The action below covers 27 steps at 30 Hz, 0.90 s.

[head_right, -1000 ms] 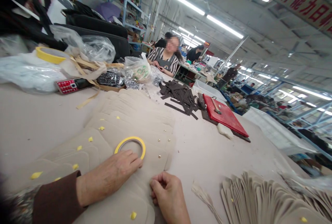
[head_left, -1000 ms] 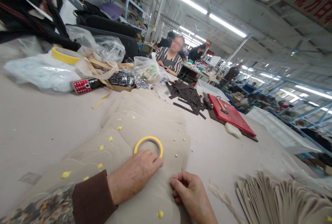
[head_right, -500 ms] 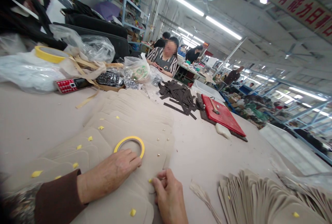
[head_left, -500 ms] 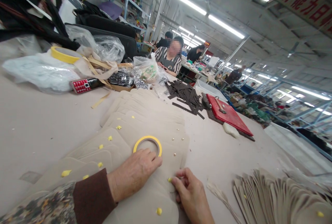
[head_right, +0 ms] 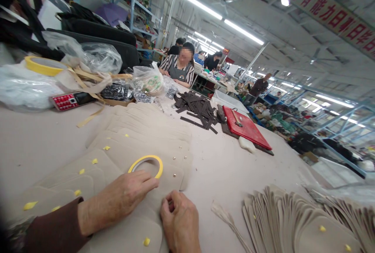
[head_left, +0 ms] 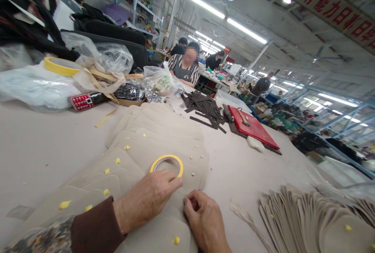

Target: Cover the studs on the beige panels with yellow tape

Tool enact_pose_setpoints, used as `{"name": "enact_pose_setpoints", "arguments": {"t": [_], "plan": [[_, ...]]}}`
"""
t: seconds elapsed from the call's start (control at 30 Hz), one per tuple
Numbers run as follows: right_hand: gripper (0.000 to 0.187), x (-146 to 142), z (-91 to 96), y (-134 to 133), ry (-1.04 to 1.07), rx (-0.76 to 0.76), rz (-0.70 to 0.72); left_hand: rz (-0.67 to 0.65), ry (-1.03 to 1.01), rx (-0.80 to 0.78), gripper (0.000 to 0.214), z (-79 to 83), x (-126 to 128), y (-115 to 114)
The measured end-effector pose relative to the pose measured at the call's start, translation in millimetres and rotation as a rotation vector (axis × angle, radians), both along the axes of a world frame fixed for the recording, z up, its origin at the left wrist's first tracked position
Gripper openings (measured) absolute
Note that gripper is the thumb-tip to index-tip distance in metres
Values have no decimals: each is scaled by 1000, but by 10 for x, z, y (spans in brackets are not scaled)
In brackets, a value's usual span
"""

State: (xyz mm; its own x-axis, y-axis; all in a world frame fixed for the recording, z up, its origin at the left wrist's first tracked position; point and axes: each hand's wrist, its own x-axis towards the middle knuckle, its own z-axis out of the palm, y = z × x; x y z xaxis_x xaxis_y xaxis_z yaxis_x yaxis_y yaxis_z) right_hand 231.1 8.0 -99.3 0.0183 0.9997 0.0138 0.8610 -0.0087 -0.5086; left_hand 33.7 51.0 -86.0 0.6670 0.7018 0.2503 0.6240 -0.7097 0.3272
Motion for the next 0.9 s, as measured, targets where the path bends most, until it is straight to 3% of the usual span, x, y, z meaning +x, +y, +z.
{"name": "enact_pose_setpoints", "arguments": {"t": [0.23,0.53,0.63,0.73,0.9], "plan": [[20,106,91,-22,233,-264,39,-33,-260,18,25,90,9,26],[14,137,82,47,255,-272,12,-57,-382,103,38,51,111,94],[28,215,78,33,389,-354,29,-50,-374,129,39,-65,92,74],[24,303,88,-21,541,-418,76,-59,-314,122,39,-174,76,48],[21,298,81,-57,350,-270,205,-69,-50,-11,45,-184,98,-17]]}}
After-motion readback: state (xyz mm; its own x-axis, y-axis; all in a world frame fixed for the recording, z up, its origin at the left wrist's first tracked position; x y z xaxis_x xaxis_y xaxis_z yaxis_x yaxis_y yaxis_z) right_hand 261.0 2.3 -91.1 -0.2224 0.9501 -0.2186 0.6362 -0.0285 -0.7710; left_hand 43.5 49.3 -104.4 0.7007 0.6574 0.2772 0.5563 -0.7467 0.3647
